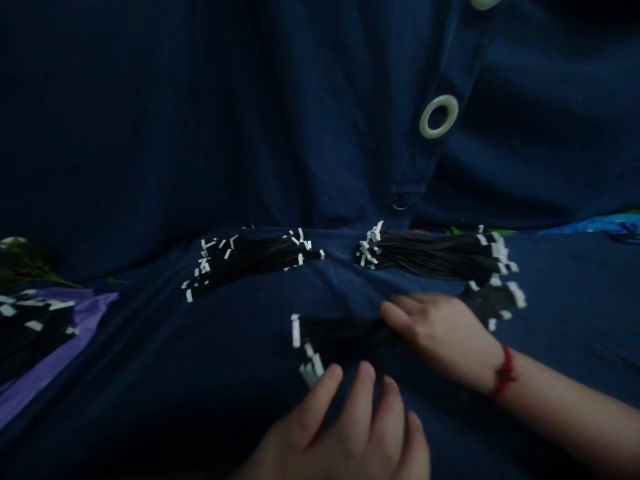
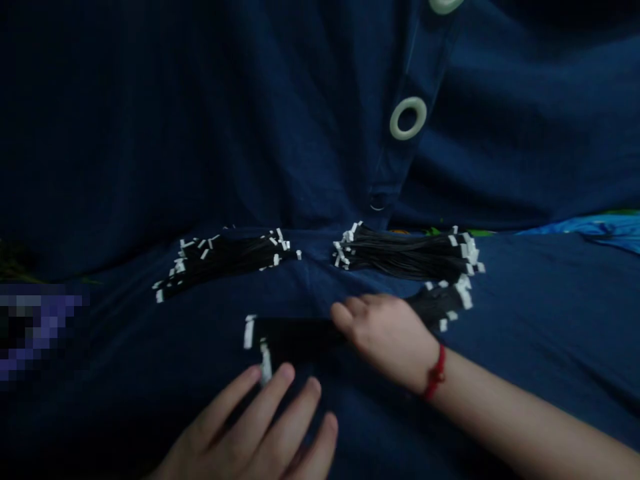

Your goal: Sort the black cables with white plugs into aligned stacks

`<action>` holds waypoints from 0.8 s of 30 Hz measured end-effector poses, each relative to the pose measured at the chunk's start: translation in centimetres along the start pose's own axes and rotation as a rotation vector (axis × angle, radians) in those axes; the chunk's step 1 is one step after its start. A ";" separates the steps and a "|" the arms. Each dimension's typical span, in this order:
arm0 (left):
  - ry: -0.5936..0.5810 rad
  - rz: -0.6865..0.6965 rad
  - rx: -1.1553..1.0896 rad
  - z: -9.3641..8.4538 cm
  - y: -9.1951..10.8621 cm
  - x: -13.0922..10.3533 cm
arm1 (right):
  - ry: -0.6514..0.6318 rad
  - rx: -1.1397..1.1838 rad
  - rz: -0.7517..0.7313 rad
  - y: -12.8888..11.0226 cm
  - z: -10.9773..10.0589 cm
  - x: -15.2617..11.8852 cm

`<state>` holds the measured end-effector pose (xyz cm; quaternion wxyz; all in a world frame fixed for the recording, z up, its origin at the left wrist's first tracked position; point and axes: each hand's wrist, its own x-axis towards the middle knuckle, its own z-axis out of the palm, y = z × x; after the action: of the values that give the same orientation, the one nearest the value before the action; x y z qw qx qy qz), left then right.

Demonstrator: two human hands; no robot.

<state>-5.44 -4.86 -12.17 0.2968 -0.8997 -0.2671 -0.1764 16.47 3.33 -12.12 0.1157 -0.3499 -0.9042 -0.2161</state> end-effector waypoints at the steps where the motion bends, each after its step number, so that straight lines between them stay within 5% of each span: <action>1: 0.028 -0.002 -0.089 0.0 -0.6 -0.1 | 0.031 -0.061 -0.004 1.7 -0.2 -0.2; 4: 0.129 -0.239 -0.465 1.8 -3.1 -0.2 | 0.118 -0.122 0.016 5.1 -0.4 -1.1; 6: 0.153 -0.602 -0.800 3.5 -4.7 0.2 | 0.152 -0.077 0.027 5.6 -0.4 -1.5; 8: 0.064 -0.937 -1.222 4.7 -5.4 0.9 | 0.151 -0.030 0.034 4.8 -0.2 -1.4; 11: -0.174 -1.194 -1.833 4.8 -4.6 1.9 | 0.097 -0.019 0.050 2.5 0.1 -0.8; 14: -0.085 -1.392 -2.150 4.1 -3.0 2.4 | 0.047 0.009 0.065 0.4 0.2 -0.1; 18: 0.083 -1.458 -2.237 3.5 -1.6 2.4 | -0.020 0.112 0.131 -1.3 0.5 0.1; 24: -0.004 -1.371 -2.257 3.0 -1.9 2.2 | -0.079 0.252 0.166 -2.2 0.9 0.2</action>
<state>-4.35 -0.83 -12.59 -0.7605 -0.3347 -0.3730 -0.4129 14.78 2.37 -13.57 0.1405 -0.4143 -0.8960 -0.0767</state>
